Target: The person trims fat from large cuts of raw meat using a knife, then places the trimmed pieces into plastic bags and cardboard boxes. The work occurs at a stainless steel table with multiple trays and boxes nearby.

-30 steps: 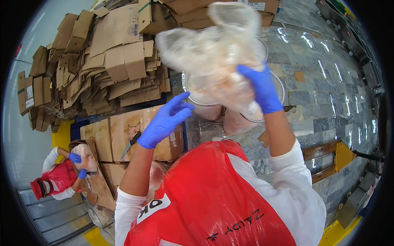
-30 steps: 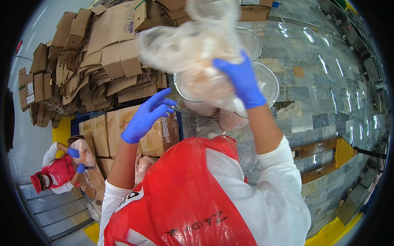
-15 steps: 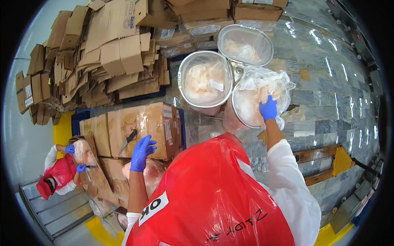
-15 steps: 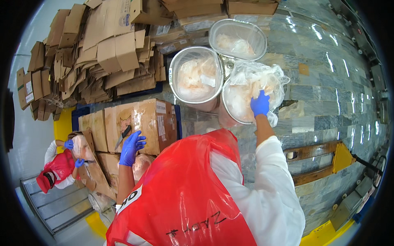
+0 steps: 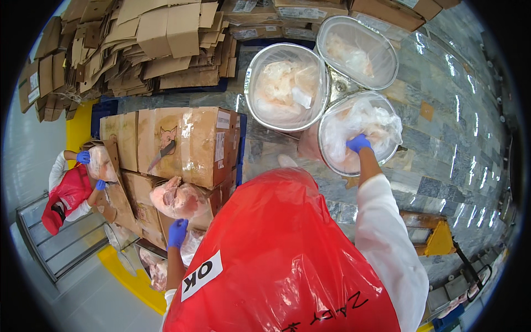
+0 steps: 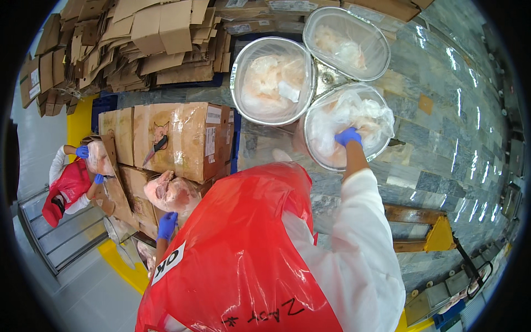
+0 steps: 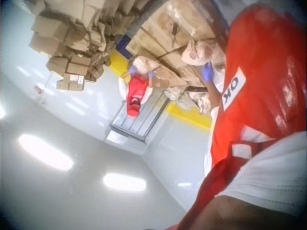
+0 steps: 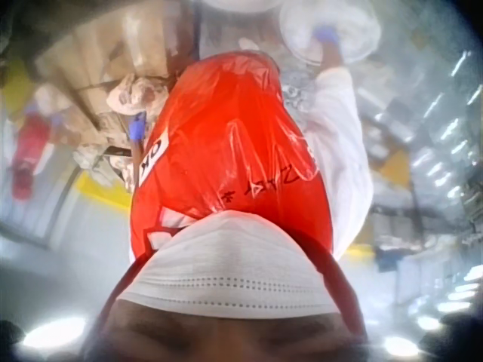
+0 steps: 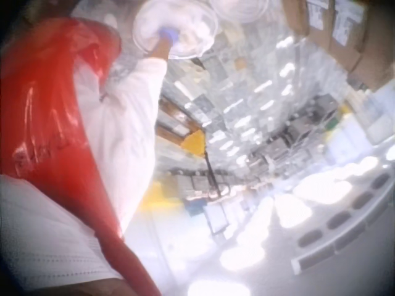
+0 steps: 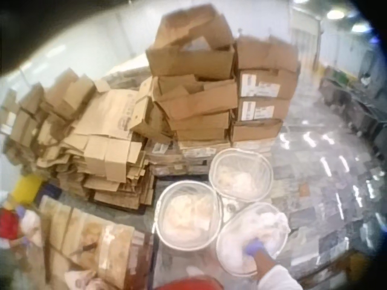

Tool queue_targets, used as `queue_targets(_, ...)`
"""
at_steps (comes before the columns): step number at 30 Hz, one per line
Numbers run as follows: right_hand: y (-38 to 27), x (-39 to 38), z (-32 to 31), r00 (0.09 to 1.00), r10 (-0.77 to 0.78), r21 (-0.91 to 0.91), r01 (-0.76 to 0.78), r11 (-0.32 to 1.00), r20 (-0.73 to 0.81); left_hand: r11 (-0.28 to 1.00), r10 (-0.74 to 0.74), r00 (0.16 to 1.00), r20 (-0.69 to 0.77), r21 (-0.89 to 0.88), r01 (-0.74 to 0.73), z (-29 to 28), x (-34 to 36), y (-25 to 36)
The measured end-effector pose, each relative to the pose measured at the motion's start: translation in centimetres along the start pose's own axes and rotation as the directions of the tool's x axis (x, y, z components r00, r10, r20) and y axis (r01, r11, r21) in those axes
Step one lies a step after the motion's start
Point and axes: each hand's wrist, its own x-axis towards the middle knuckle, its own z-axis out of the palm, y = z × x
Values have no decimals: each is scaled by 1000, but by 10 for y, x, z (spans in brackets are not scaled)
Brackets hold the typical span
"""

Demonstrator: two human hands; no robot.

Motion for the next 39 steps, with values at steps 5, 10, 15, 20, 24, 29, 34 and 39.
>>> queue_targets(5,-25,-141,-125,764,64,174,64,983,-642,974,-187,980,73,-114,195,16,-59,-51)
queue_targets(10,-17,-100,-148,487,276,389,147,909,-829,974,-211,970,121,-53,218,24,-51,-31)
queue_targets(15,-65,-84,-84,859,102,337,85,938,-501,977,-32,999,16,-211,35,15,-12,0)
queue_targets(20,-103,-99,-54,975,36,61,-23,998,-219,982,69,997,-44,-174,-76,15,-50,63)
queue_targets(24,-117,-68,-36,989,146,-218,-147,965,-20,996,4,998,-67,-93,-10,18,-76,38)
queue_targets(29,-85,18,7,993,93,-579,-34,814,73,995,-86,981,-171,27,92,14,-126,-1)
queue_targets(34,-49,92,22,968,-209,-839,230,493,142,935,-294,942,-162,-253,248,49,-167,-45)
queue_targets(39,-51,46,-4,912,-411,-602,322,731,-10,920,-356,921,-159,-233,316,111,-212,-97)
